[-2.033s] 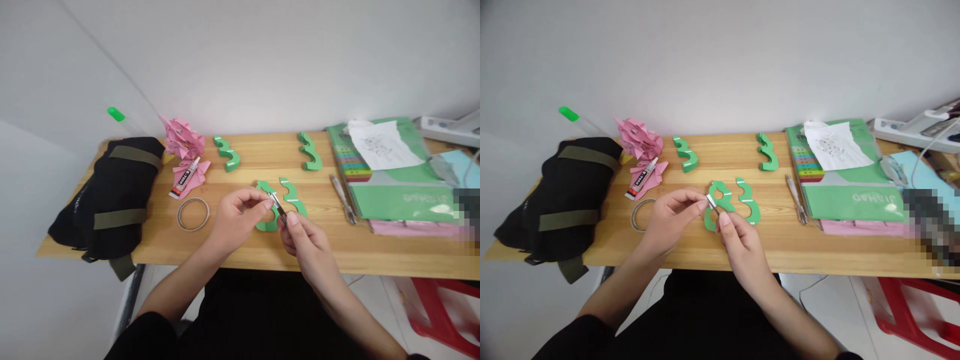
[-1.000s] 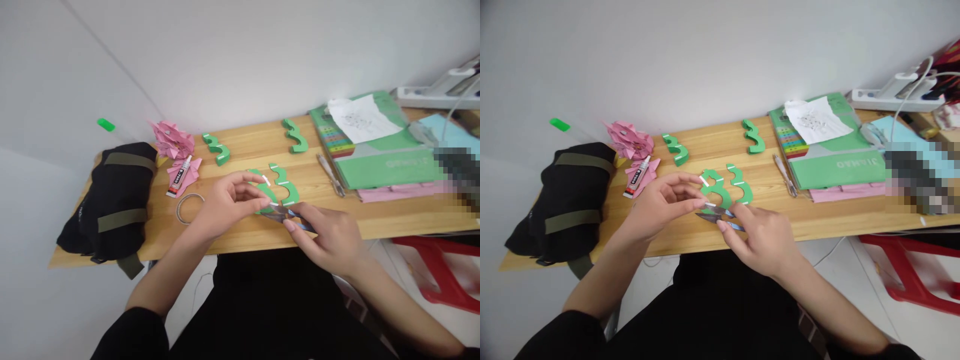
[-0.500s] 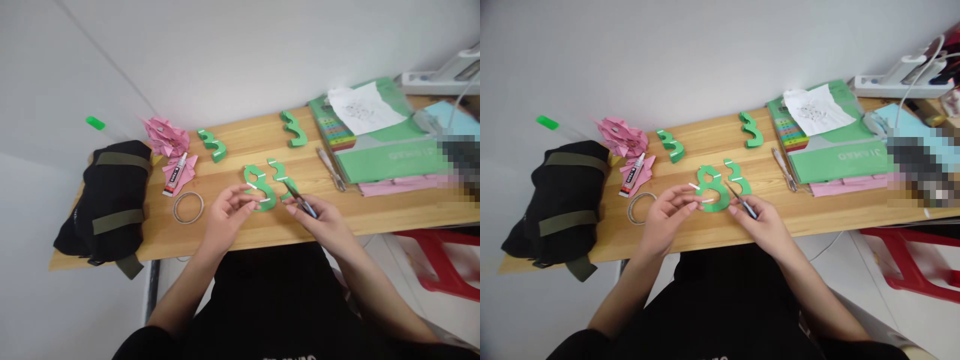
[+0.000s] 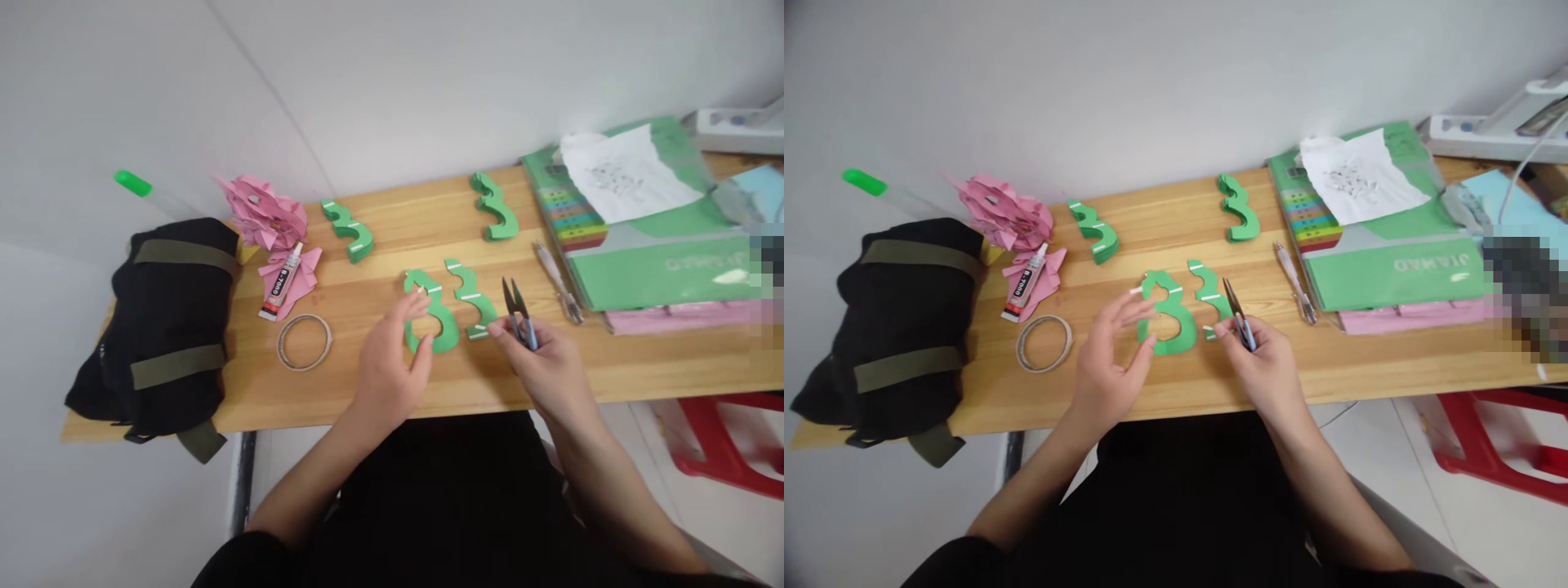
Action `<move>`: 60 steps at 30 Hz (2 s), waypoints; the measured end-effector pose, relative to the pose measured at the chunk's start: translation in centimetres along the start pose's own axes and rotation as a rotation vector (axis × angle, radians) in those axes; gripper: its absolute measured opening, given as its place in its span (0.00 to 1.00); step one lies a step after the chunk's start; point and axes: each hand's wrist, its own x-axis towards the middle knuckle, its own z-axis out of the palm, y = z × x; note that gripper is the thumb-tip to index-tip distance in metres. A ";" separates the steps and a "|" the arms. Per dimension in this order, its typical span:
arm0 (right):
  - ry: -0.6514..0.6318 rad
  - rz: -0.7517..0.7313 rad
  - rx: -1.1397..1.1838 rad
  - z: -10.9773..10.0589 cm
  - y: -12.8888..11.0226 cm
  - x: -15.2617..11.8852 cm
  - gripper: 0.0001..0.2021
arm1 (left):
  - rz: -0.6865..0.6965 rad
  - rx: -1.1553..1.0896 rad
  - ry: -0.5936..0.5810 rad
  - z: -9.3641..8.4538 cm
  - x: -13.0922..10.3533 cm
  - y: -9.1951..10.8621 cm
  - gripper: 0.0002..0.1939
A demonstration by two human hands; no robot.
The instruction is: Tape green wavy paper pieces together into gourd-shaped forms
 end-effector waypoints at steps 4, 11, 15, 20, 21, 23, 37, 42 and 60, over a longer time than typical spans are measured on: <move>-0.027 0.013 -0.097 0.4 0.0 1.2 0.12 | 0.198 0.281 -0.252 -0.2 2.1 -1.7 0.38; -0.116 0.049 -0.205 2.4 0.3 2.6 0.11 | 0.222 0.366 -0.341 0.5 2.4 -4.1 0.51; -0.170 0.081 -0.302 2.9 0.1 3.1 0.11 | 0.203 0.382 -0.341 0.5 2.0 -4.4 0.50; -0.179 0.069 -0.388 2.9 -0.2 3.3 0.10 | 0.236 0.376 -0.325 0.4 1.8 -4.7 0.48; -0.180 0.070 -0.405 3.0 -0.2 3.4 0.10 | 0.247 0.376 -0.320 0.5 1.8 -4.8 0.48; -0.178 0.077 -0.439 3.1 -0.2 3.4 0.10 | 0.274 0.379 -0.311 0.5 1.7 -4.8 0.48; -0.163 0.088 -0.558 3.6 -0.4 3.1 0.08 | 0.447 0.533 -0.262 1.0 1.1 -4.7 0.43; -0.138 0.120 -0.706 3.9 -1.1 3.0 0.10 | 0.486 0.668 -0.220 1.6 0.4 -4.2 0.41; 0.213 0.060 -0.564 -0.9 0.2 3.6 0.11 | 0.558 0.662 -0.060 2.1 0.2 -4.2 0.42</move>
